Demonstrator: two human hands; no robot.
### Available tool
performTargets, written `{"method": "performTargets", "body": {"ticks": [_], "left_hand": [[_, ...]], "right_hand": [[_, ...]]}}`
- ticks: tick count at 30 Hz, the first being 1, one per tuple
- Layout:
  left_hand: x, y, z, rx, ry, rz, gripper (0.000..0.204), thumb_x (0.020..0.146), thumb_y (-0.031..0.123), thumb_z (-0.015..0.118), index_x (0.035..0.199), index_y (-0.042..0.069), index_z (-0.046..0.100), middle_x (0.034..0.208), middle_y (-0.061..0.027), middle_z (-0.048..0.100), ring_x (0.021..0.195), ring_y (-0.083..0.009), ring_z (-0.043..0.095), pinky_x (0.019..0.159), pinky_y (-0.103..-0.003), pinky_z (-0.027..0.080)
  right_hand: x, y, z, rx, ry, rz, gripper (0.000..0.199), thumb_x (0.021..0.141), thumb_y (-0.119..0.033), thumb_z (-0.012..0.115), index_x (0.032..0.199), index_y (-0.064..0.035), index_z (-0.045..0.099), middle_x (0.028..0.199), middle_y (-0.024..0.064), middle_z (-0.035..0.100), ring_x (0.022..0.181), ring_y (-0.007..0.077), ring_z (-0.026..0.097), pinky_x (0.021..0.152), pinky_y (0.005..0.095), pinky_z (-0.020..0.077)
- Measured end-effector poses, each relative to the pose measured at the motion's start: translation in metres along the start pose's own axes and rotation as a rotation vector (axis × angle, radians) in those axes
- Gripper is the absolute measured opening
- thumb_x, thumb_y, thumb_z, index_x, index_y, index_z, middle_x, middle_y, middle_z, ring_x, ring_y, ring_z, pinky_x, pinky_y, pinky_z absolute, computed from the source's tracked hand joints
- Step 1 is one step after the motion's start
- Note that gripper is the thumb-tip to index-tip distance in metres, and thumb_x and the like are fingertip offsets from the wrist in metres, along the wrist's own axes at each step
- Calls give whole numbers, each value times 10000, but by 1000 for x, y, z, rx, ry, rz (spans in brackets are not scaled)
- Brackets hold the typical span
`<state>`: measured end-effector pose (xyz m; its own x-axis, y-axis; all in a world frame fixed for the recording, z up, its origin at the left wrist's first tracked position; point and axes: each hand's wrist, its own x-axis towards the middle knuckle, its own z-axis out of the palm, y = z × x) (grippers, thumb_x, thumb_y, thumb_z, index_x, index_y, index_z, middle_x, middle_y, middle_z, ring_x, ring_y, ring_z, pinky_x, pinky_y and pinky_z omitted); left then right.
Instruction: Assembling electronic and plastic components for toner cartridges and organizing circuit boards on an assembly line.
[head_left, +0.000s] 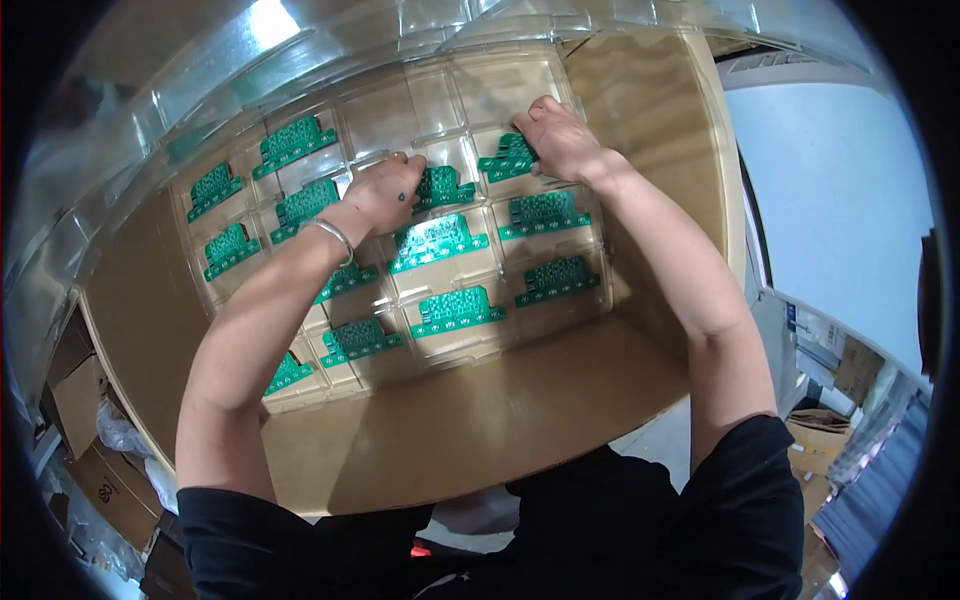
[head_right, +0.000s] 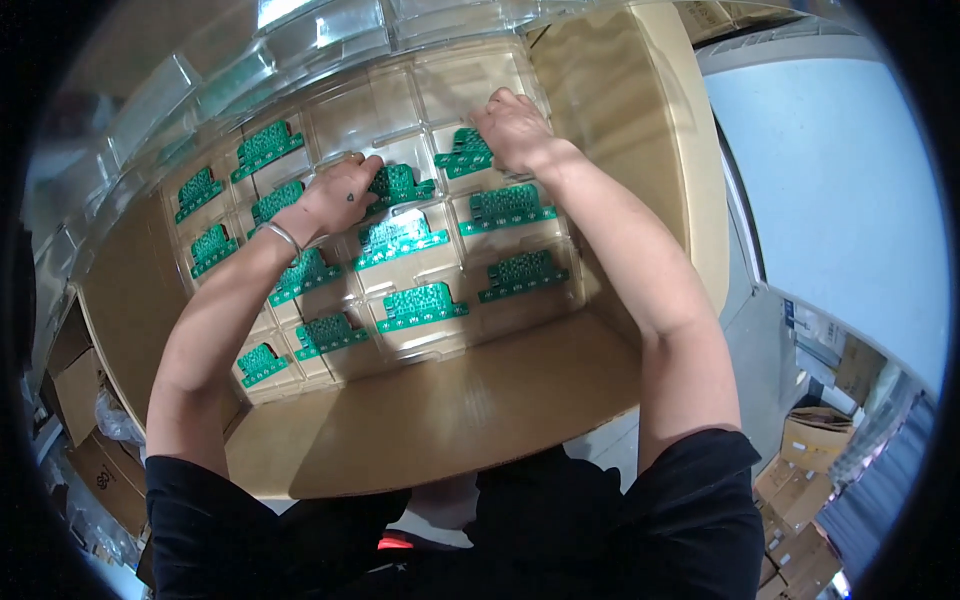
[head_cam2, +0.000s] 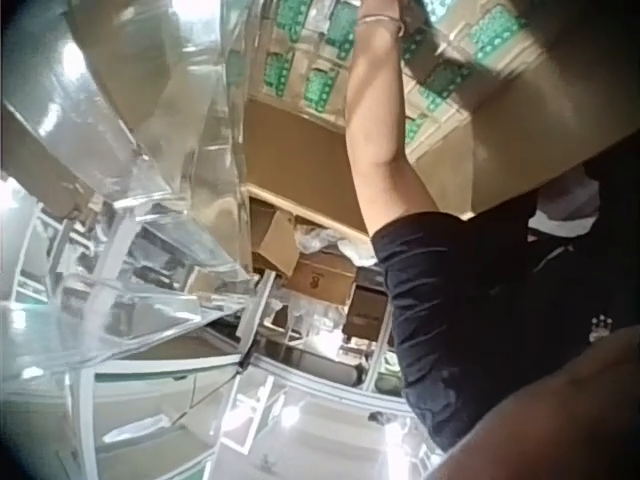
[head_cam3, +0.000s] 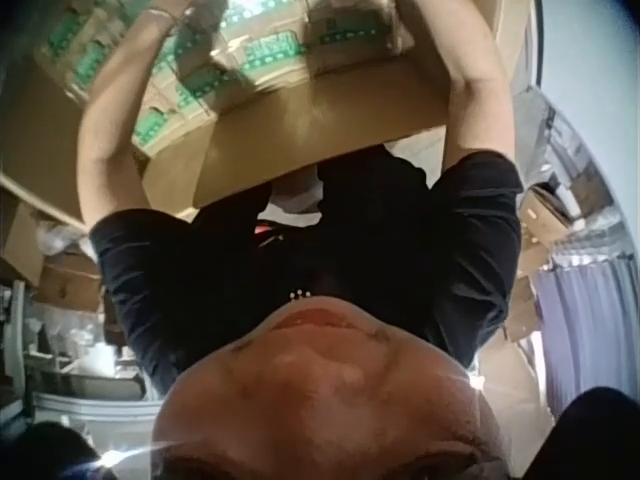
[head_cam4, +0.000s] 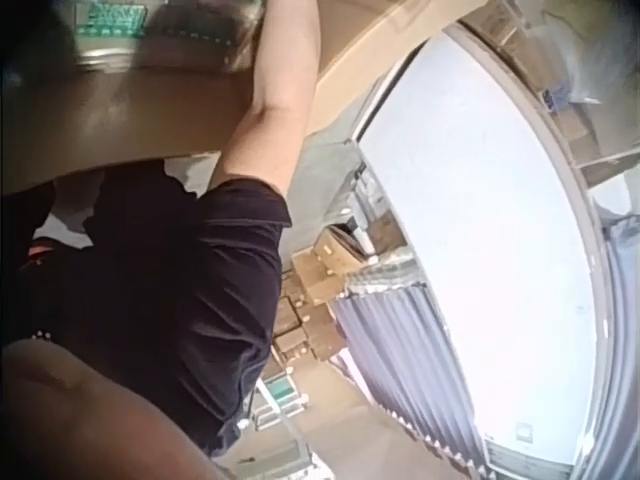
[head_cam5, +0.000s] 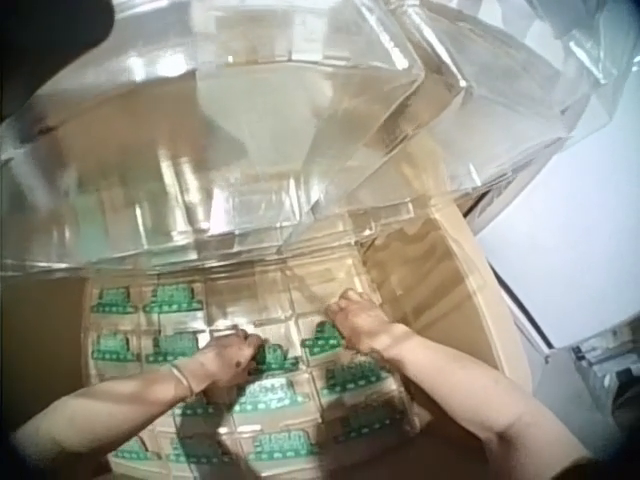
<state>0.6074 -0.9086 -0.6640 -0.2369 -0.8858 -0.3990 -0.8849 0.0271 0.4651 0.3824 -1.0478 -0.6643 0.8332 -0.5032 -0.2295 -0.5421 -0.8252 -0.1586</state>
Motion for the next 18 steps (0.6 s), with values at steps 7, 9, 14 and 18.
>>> {"method": "performTargets", "body": {"ticks": [7, 9, 14, 18], "left_hand": [[-18, 19, -10, -92, -176, 68, 251, 724, 16, 513, 960, -11, 431, 899, -215, 546, 917, -377, 518, 789, -433, 426], [-29, 25, 8, 63, -144, 33, 329, 681, -23, 508, 998, 2, 423, 952, -194, 534, 933, -367, 516, 809, -431, 421], [-39, 54, -2, 66, -128, 8, 287, 761, 37, 486, 1040, 9, 425, 989, -184, 563, 962, -345, 545, 829, -405, 443], [-43, 52, 1, -79, -327, -72, 341, 771, 61, 500, 1088, -20, 404, 1061, -207, 533, 1031, -376, 507, 875, -409, 422]], "right_hand": [[-23, -21, -31, 134, -321, 49, 144, 700, -15, 547, 838, -7, 587, 973, 104, 548, 954, 280, 528, 828, 343, 448], [-44, -28, -6, 70, -306, -21, 144, 693, -16, 546, 833, -10, 580, 950, 109, 554, 921, 280, 542, 801, 356, 460], [-71, -47, 29, -110, 73, -35, 117, 680, -56, 543, 796, -51, 561, 813, 100, 586, 881, 246, 558, 750, 363, 455], [-71, -41, 35, -61, -18, -63, 120, 679, -82, 566, 796, -61, 576, 813, 87, 610, 893, 249, 555, 772, 364, 440]]}}
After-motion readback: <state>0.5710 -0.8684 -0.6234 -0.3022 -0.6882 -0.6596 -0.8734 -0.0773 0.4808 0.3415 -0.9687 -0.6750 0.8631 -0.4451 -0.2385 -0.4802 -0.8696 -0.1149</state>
